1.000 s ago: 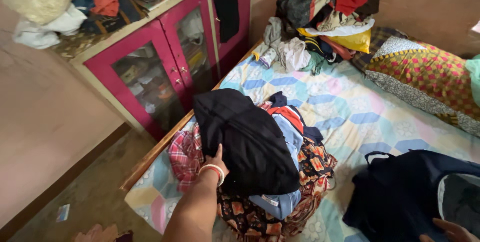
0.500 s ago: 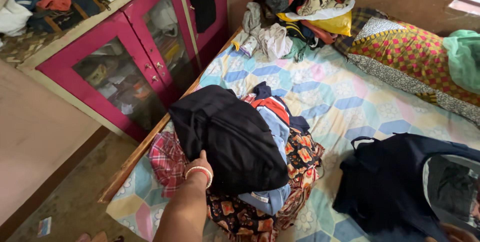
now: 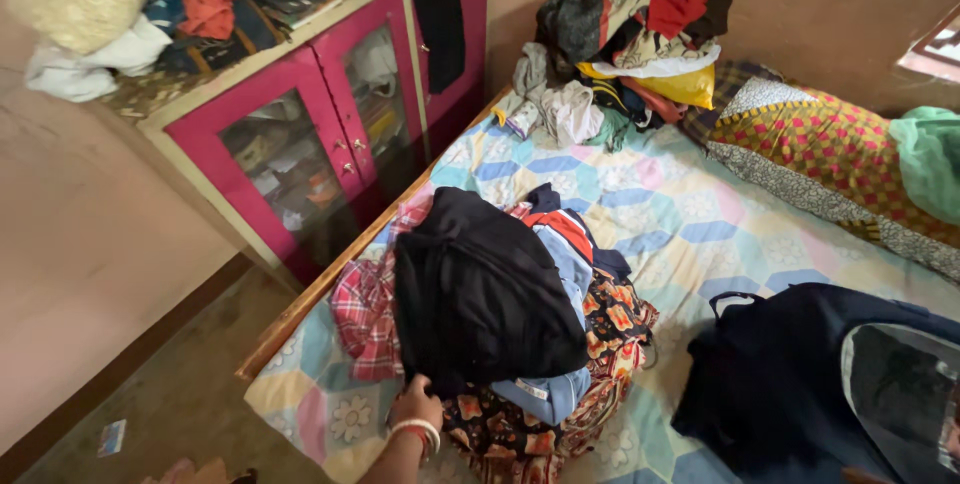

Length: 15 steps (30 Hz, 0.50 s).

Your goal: The person folds a black garment and a red-and-white checkered shirt on a bed, then places each folded item into an open backpack. The person handles the garments by hand, smoothing and folding them before packing.

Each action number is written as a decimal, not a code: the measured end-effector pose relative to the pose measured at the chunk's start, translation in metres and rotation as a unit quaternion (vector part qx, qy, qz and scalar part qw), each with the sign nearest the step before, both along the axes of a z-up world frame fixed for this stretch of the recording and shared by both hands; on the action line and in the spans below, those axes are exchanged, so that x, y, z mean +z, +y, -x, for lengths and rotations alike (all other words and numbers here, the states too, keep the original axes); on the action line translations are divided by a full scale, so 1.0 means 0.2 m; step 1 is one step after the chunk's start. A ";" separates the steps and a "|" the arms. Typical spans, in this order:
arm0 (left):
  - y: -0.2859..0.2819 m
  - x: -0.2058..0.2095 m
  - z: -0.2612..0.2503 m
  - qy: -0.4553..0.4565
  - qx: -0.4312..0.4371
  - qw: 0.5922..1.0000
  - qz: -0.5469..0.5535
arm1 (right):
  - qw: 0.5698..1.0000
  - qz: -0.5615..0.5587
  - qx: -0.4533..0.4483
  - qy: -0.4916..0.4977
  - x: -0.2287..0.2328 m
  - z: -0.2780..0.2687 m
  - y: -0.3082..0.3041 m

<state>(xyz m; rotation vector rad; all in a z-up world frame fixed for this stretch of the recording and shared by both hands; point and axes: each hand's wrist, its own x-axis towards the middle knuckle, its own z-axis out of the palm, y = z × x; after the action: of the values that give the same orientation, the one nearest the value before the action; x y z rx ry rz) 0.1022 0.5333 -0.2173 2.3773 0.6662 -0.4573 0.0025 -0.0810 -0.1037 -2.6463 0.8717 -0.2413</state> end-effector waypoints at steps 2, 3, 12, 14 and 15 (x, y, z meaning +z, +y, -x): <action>-0.03 0.01 0.13 -0.001 -0.029 0.999 -0.033 | 1.000 -0.011 0.003 0.003 0.02 0.04 0.03; -0.03 0.02 0.17 -0.002 -0.031 0.999 -0.033 | 1.000 -0.016 0.006 0.003 0.02 0.04 0.05; 0.06 0.25 0.24 -0.285 0.050 0.957 0.001 | 0.997 -0.067 0.044 0.001 0.09 0.03 0.17; 0.04 0.44 0.22 -0.291 0.072 0.951 0.079 | 0.995 -0.080 0.057 0.001 0.11 0.00 0.18; 0.02 0.54 0.23 -0.333 0.064 0.935 0.101 | 0.994 -0.089 0.064 0.001 0.11 -0.01 0.18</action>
<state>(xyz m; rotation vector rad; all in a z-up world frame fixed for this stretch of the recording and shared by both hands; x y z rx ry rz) 0.0554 0.5381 -0.1088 2.0815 0.4223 0.3235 0.0049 -0.0457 -0.0811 -2.5246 0.6858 -0.1219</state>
